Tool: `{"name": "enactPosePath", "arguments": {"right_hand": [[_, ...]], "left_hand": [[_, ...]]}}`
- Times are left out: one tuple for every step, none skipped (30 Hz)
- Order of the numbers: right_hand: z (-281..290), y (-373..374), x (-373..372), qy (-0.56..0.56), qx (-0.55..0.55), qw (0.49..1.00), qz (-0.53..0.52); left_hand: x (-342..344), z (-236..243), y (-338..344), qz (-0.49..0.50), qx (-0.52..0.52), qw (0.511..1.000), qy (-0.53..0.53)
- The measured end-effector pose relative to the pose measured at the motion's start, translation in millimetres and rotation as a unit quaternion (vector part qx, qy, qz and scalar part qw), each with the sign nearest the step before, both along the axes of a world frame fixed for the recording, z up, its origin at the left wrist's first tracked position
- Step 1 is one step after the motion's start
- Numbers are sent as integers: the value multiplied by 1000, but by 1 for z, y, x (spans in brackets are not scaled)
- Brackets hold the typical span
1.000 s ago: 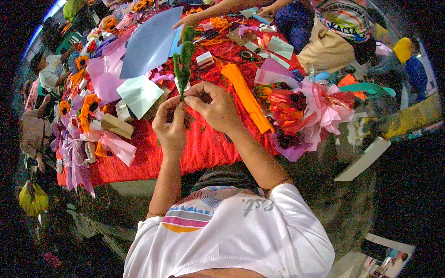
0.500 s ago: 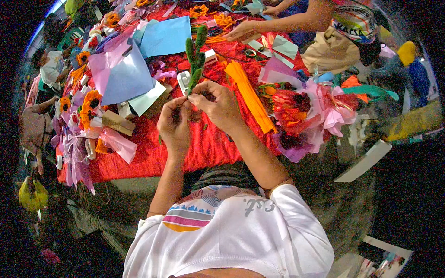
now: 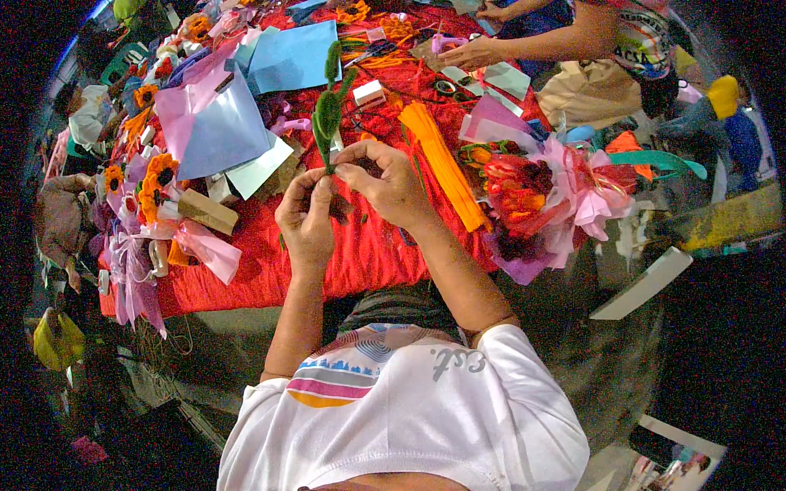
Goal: The person is assembling a decorative plant by attaching small green fabric leaves to a central stem. They wrap green tape around the stem to secure each leaf and then attach a green circular base to the bottom.
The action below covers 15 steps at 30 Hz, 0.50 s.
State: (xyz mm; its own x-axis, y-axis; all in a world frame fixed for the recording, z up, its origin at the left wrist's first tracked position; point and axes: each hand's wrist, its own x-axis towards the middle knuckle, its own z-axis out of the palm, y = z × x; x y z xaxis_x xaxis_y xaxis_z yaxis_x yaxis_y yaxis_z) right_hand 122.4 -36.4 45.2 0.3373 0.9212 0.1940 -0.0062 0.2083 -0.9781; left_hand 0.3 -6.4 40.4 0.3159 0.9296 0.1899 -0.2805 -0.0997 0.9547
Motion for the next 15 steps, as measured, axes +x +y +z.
{"name": "enactPosePath", "arguments": {"right_hand": [[0,0,0,3,8,1000,-2],[0,0,0,7,15,1000,-4],[0,1,0,7,15,1000,-3],[0,1,0,3,14,1000,-2],[0,1,-1,0,14,1000,-1],[1,1,-1,0,14,1000,0],[3,0,-1,14,-1,1000,21],[4,0,-1,27,-15,999,43],[3,0,0,26,-15,999,42],[2,0,1,40,-12,998,45],[1,-1,2,53,-9,997,47],[1,0,1,54,-9,997,47],[1,1,-1,56,-7,998,41],[1,1,-4,58,-5,998,35],[0,2,-7,58,-4,998,36]], "left_hand": [[0,0,0,0,0,1000,0],[0,0,0,-7,-9,1000,-7],[-1,0,0,-13,-19,1000,-13],[-1,-1,1,-13,-20,1000,-13],[-2,-2,1,-27,-24,999,-25],[-3,-3,2,-40,-28,998,-37],[-5,-3,2,-39,-27,998,-37],[-6,-4,1,-49,-23,998,-28],[-6,-4,1,-59,-19,998,-20],[-6,-3,1,-60,-19,998,-20],[-6,-2,0,-54,-2,999,3],[-6,-1,0,-47,15,998,26],[-5,-2,0,-47,15,998,26],[-2,-3,-1,-11,32,999,21],[-1,-5,-1,25,50,998,16]]}}
